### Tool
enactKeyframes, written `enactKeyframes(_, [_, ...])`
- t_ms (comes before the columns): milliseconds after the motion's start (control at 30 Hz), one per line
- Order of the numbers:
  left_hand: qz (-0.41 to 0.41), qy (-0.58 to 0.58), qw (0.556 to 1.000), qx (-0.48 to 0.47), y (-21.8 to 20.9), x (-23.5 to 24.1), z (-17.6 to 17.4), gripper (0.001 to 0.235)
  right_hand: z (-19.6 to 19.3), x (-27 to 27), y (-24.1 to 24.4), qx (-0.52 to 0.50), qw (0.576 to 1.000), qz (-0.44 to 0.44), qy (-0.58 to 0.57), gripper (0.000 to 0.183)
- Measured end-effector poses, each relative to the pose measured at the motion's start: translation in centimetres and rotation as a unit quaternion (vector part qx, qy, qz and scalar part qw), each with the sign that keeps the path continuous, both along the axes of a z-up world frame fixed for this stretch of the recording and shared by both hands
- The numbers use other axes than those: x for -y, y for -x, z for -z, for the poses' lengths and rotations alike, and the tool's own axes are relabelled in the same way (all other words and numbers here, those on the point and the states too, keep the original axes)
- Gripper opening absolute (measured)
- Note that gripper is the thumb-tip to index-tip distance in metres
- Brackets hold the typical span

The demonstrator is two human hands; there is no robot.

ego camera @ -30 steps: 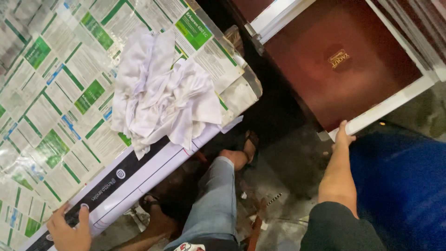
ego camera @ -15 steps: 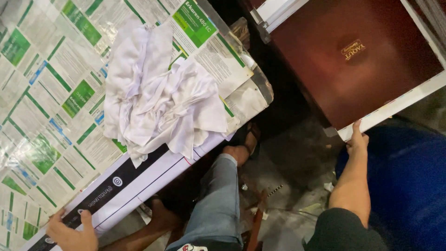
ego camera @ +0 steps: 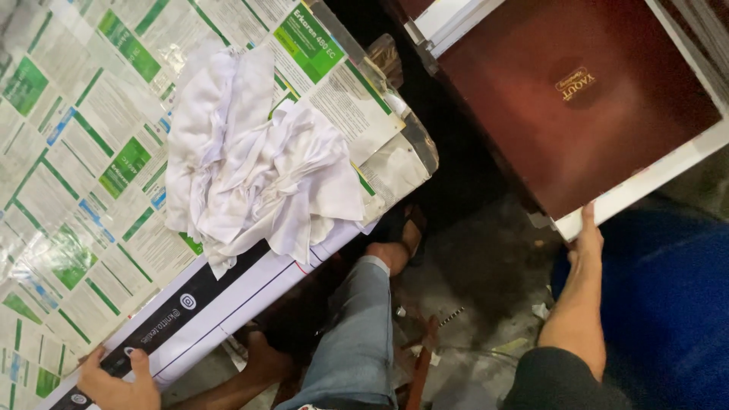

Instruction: The person sits on the floor at a low table covered with printed sheets and aligns large printed poster sheets edge to edge, pressing them flat with both hands. They lift and reposition sheets to line up the printed images, smooth the surface, and briefly wipe a sheet with a white cloth.

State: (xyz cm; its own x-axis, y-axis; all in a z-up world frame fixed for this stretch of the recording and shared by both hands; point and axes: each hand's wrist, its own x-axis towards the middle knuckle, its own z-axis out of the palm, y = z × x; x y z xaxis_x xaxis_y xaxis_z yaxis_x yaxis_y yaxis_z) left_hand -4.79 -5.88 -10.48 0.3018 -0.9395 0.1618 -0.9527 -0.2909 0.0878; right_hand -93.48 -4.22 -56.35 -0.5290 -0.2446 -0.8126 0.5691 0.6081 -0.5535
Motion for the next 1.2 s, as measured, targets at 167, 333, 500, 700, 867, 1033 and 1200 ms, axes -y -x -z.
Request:
enactKeyframes(167, [0.024,0.030,0.999,-0.004,5.5,1.4,-2.4,0.051,-1.5,-0.2,-2.6,0.052,0.990,0.070,0.108,0.085])
enactKeyframes(333, [0.325,0.005,0.938,0.124,14.7,3.8,-4.1,0.053,-4.1,-0.3,-6.2,0.078,0.992,0.062,0.077,0.082])
enactKeyframes(500, [0.338,-0.303,0.821,-0.346,33.8,6.8,1.5,0.042,-6.2,-2.2,-9.1,0.079,0.965,0.152,0.197,0.063])
enactKeyframes(700, [-0.068,-0.450,0.669,-0.587,49.5,9.5,31.3,0.128,-16.8,-1.9,-15.9,0.140,0.964,0.169,0.149,0.057])
enactKeyframes(867, [-0.069,-0.446,0.607,-0.654,59.1,19.4,31.7,0.140,-22.5,-0.3,-19.0,0.161,0.967,0.194,0.038,0.056])
enactKeyframes(1033, [-0.061,-0.376,0.594,-0.708,60.7,22.6,30.7,0.128,-20.5,-3.1,-20.9,0.183,0.965,0.185,0.040,0.057])
enactKeyframes(1200, [-0.058,-0.338,0.570,-0.747,59.2,23.2,31.1,0.122,-16.2,-5.1,-21.8,0.222,0.939,0.198,0.171,0.052])
